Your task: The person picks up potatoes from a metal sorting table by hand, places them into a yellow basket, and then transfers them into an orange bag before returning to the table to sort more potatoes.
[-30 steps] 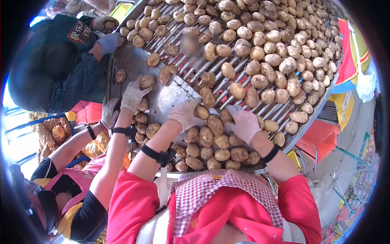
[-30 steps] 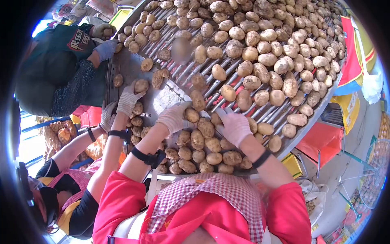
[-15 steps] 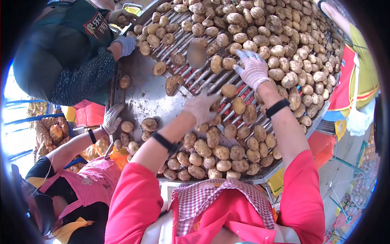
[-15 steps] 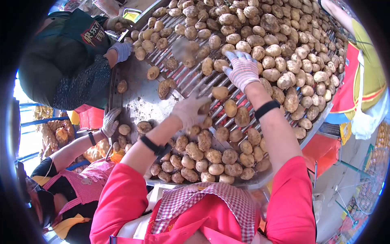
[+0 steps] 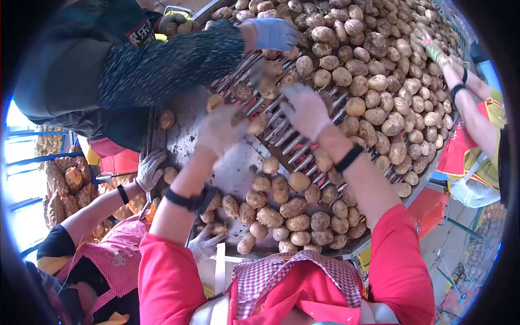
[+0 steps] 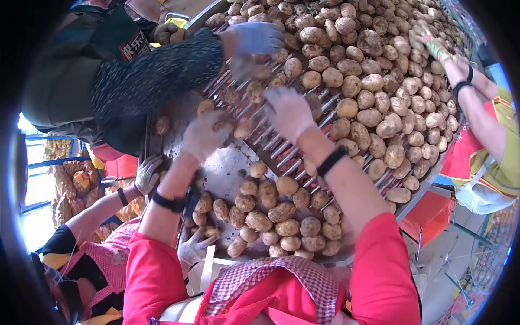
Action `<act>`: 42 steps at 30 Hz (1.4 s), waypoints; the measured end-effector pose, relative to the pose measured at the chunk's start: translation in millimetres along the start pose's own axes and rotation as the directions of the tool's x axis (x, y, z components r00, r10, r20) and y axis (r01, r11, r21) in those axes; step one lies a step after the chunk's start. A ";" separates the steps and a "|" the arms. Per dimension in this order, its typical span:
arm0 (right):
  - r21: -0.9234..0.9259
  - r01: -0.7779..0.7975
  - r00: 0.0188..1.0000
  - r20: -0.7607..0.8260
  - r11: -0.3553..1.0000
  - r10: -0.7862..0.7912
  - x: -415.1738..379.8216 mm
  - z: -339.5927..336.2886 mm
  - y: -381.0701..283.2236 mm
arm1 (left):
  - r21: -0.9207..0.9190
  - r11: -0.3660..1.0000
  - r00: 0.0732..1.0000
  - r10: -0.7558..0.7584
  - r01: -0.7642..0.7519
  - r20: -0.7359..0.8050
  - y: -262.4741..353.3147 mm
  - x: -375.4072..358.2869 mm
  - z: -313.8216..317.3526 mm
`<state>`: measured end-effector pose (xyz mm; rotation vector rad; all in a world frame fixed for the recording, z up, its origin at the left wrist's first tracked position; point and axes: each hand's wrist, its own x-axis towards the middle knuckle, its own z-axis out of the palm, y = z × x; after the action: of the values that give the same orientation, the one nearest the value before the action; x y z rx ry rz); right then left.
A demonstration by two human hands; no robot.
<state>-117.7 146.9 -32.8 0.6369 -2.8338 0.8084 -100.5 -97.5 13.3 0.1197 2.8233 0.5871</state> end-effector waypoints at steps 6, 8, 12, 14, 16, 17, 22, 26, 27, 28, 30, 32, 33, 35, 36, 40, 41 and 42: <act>-0.277 -0.063 0.936 0.317 0.959 0.153 42.7 10.4 9.7 | 0.242 0.970 0.997 -0.048 0.030 0.067 -5.7 69.3 34.5; -0.299 -0.004 0.922 0.368 0.954 0.120 23.6 15.9 -9.6 | 0.273 0.952 0.958 -0.200 0.140 0.206 10.8 61.1 38.0; -0.259 0.055 0.891 0.448 0.964 0.070 -28.8 25.3 -35.7 | 0.132 0.988 0.980 -0.097 0.075 0.171 -7.9 16.0 43.1; -0.152 0.165 0.853 0.519 0.975 -0.063 -66.3 17.9 -52.0 | -0.016 0.999 0.994 -0.033 0.034 0.102 -28.9 -12.1 51.1; 0.139 -0.149 0.843 0.535 0.979 0.053 -104.8 17.4 -63.4 | -0.874 0.472 0.988 0.029 0.119 0.150 -33.2 -39.6 53.5; 0.249 -0.285 0.840 0.530 0.926 0.116 -118.4 21.9 -58.9 | -0.870 0.479 0.990 0.011 0.116 0.138 -29.8 -52.3 48.7; 0.724 -0.690 0.676 0.638 0.011 0.370 -144.1 -13.1 -51.8 | -0.856 -0.386 0.936 0.218 0.344 0.278 12.6 -107.1 42.1; 0.820 -0.519 0.816 0.392 0.240 0.425 -155.8 -62.2 -76.1 | -0.863 -0.381 0.944 0.132 0.330 0.303 60.5 -144.9 37.1; 0.766 -0.338 0.935 0.209 0.547 0.285 -172.0 -48.0 -60.8 | -0.908 -0.241 0.939 0.087 0.343 0.332 77.6 -158.0 31.5; 0.729 -0.472 0.881 0.364 0.497 0.303 -165.6 -74.7 -78.5 | -0.893 -0.213 0.918 0.087 0.396 0.386 70.3 -160.6 63.0; 0.670 -0.215 0.976 0.161 0.710 0.144 -187.5 -60.0 -64.9 | -0.880 -0.179 0.887 0.238 0.440 0.396 77.7 -171.0 87.3; 0.702 -0.173 0.981 0.185 0.690 0.057 -201.3 -71.6 -75.9 | -0.833 -0.318 0.884 0.283 0.452 0.371 112.4 -191.0 88.9; 0.725 -0.277 0.955 0.281 0.631 0.096 -210.0 -80.2 -83.6 | -0.890 -0.228 0.905 0.259 0.396 0.336 111.9 -194.7 114.2; 0.734 -0.371 0.920 0.374 0.569 0.118 -230.7 -83.2 -87.7 | -0.935 -0.079 0.924 0.199 0.346 0.326 110.7 -204.5 134.1; 0.747 -0.356 0.927 0.356 0.561 0.114 -239.5 -77.7 -82.7 | -0.935 -0.025 0.925 0.160 0.353 0.345 115.3 -213.7 134.9; 0.686 -0.285 0.958 0.190 0.669 0.213 -277.9 -50.3 -39.9 | -0.917 -0.139 0.920 -0.070 0.373 0.385 129.2 -250.6 116.3; 0.637 -0.211 0.973 0.066 0.741 0.220 -284.9 -49.7 -35.8 | -0.899 -0.264 0.895 -0.192 0.349 0.403 123.7 -250.8 124.0; 0.579 -0.427 0.901 0.204 0.694 0.384 -296.1 -45.0 -18.1 | -0.904 -0.276 0.898 -0.210 0.325 0.387 113.2 -249.1 135.3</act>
<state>157.8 263.8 -54.6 0.0558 -2.7719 1.8677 178.6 25.0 -3.7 -0.7924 1.2155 2.3483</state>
